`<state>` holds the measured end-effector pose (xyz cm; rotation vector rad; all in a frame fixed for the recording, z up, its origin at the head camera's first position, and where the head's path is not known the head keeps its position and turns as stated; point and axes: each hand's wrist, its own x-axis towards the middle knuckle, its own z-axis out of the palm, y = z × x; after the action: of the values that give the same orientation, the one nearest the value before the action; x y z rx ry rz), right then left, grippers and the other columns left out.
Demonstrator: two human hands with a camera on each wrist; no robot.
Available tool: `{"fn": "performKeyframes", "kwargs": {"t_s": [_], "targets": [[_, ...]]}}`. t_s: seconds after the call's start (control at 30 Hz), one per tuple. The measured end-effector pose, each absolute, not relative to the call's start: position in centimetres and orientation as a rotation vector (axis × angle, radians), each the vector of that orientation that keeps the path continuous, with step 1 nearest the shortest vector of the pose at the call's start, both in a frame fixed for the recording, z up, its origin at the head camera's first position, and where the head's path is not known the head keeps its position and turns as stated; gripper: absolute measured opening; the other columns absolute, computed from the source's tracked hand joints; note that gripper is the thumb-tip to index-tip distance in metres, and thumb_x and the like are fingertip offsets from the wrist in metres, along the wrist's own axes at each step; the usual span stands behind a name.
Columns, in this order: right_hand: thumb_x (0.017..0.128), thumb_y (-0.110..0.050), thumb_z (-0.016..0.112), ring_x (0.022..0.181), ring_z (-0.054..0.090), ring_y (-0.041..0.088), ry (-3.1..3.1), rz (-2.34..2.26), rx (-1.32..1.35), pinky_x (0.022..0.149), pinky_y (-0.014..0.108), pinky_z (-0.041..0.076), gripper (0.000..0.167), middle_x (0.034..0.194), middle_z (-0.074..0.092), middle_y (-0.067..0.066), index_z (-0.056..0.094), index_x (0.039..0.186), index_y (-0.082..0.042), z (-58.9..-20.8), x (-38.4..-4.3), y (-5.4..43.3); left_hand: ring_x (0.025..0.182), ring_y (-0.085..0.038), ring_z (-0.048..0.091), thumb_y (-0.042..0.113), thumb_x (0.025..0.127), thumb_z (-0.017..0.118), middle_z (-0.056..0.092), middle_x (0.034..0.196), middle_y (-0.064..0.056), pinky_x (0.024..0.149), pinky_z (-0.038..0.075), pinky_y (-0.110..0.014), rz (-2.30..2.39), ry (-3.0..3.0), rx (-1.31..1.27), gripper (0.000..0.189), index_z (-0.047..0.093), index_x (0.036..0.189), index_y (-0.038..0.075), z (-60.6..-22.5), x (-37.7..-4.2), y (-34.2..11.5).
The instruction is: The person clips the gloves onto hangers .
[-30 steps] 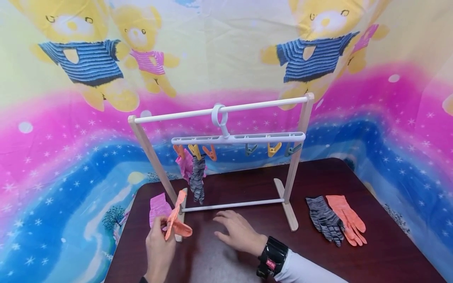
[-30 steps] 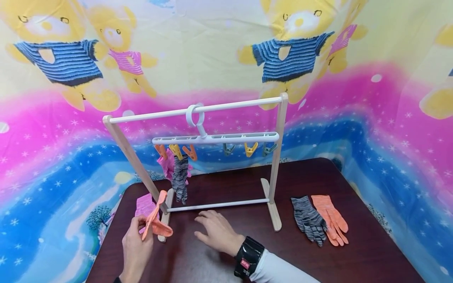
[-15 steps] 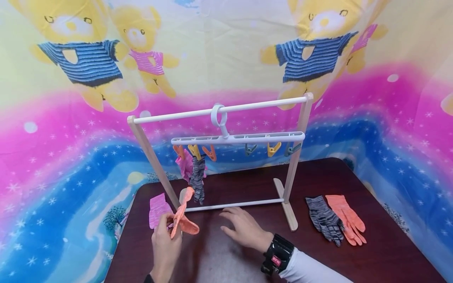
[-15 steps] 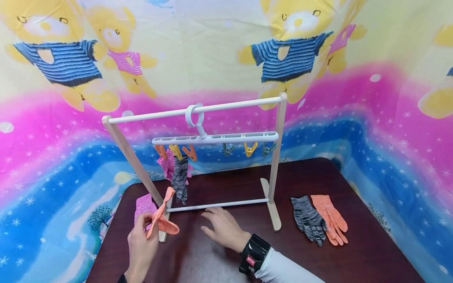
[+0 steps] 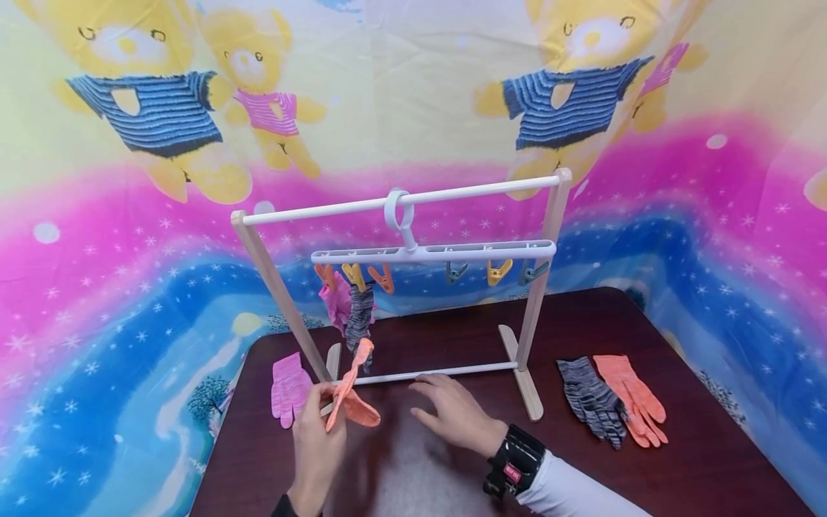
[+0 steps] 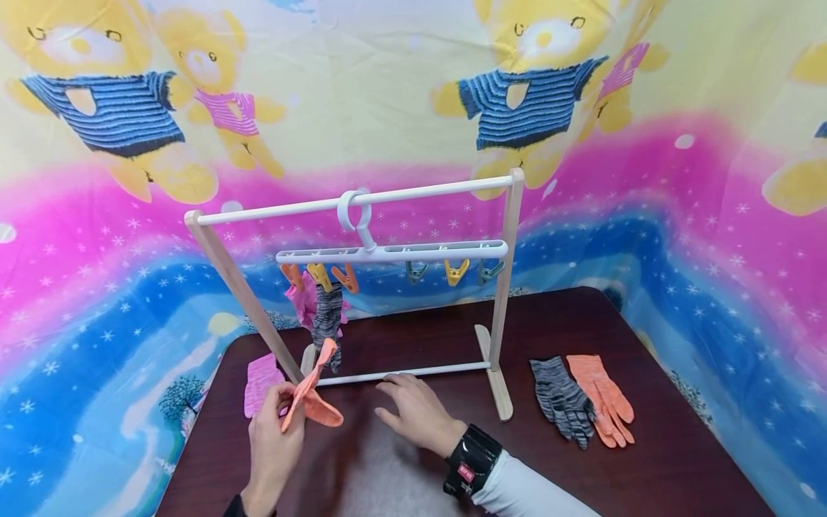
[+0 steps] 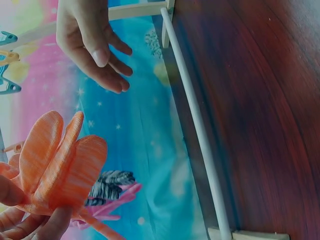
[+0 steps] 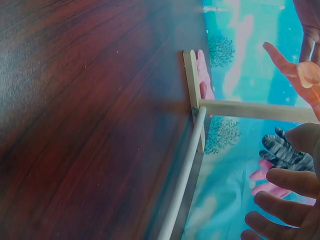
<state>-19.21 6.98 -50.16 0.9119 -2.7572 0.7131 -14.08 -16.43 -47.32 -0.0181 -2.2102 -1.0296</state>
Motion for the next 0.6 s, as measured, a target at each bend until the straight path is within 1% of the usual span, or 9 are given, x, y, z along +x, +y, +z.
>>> {"fn": "performKeyframes", "kwargs": {"t_s": [0.07, 0.13, 0.3, 0.43, 0.5, 0.6], "targets": [[0.094, -0.031, 0.07, 0.127, 0.061, 0.028, -2.761, 0.718, 0.897, 0.106, 0.046, 0.049, 0.041, 0.133, 0.067, 0.011, 0.068, 0.128, -0.008, -50.1, -19.3, 7.2, 0.085, -0.024, 0.073, -0.014, 0.078, 0.073, 0.074, 0.093, -0.01, 0.076, 0.052, -0.007, -1.065, -2.201, -0.04, 0.028, 0.065, 0.1, 0.002, -47.4, -14.3, -16.2], [0.094, -0.031, 0.069, 0.128, 0.061, 0.029, -2.759, 0.715, 0.891, 0.107, 0.047, 0.049, 0.042, 0.133, 0.066, 0.013, 0.068, 0.128, -0.007, -50.1, -19.5, 7.4, 0.083, -0.02, 0.072, -0.015, 0.077, 0.073, 0.074, 0.091, -0.01, 0.073, 0.052, -0.006, -1.087, -2.189, -0.066, 0.028, 0.064, 0.099, 0.001, -47.6, -14.5, -16.0], [0.094, -0.032, 0.07, 0.127, 0.061, 0.029, -2.76, 0.712, 0.869, 0.105, 0.047, 0.05, 0.043, 0.133, 0.066, 0.012, 0.067, 0.129, -0.007, -49.9, -19.8, 7.8, 0.078, -0.013, 0.07, -0.013, 0.078, 0.073, 0.074, 0.087, -0.01, 0.071, 0.054, -0.012, -1.097, -2.182, -0.103, 0.027, 0.064, 0.099, 0.001, -48.0, -14.9, -15.5], [0.093, -0.031, 0.071, 0.126, 0.061, 0.03, -2.749, 0.729, 0.849, 0.104, 0.046, 0.05, 0.043, 0.132, 0.067, 0.012, 0.068, 0.128, -0.007, -49.5, -19.8, 8.1, 0.081, -0.011, 0.07, -0.013, 0.079, 0.073, 0.074, 0.09, -0.011, 0.074, 0.056, -0.015, -1.123, -2.187, -0.111, 0.028, 0.064, 0.101, 0.001, -48.0, -15.2, -15.1], [0.093, -0.031, 0.071, 0.126, 0.061, 0.03, -2.745, 0.725, 0.84, 0.104, 0.046, 0.05, 0.042, 0.131, 0.067, 0.011, 0.068, 0.128, -0.007, -49.4, -20.0, 8.3, 0.083, -0.011, 0.07, -0.012, 0.079, 0.073, 0.073, 0.092, -0.011, 0.076, 0.056, -0.014, -1.138, -2.189, -0.103, 0.028, 0.063, 0.102, 0.001, -47.9, -15.3, -14.8], [0.093, -0.03, 0.071, 0.126, 0.061, 0.03, -2.748, 0.722, 0.823, 0.105, 0.046, 0.05, 0.041, 0.131, 0.067, 0.011, 0.068, 0.127, -0.007, -49.4, -20.2, 8.6, 0.086, -0.013, 0.071, -0.011, 0.08, 0.073, 0.072, 0.094, -0.011, 0.079, 0.053, -0.009, -1.164, -2.19, -0.084, 0.027, 0.063, 0.103, 0.001, -47.8, -15.5, -14.4]]}}
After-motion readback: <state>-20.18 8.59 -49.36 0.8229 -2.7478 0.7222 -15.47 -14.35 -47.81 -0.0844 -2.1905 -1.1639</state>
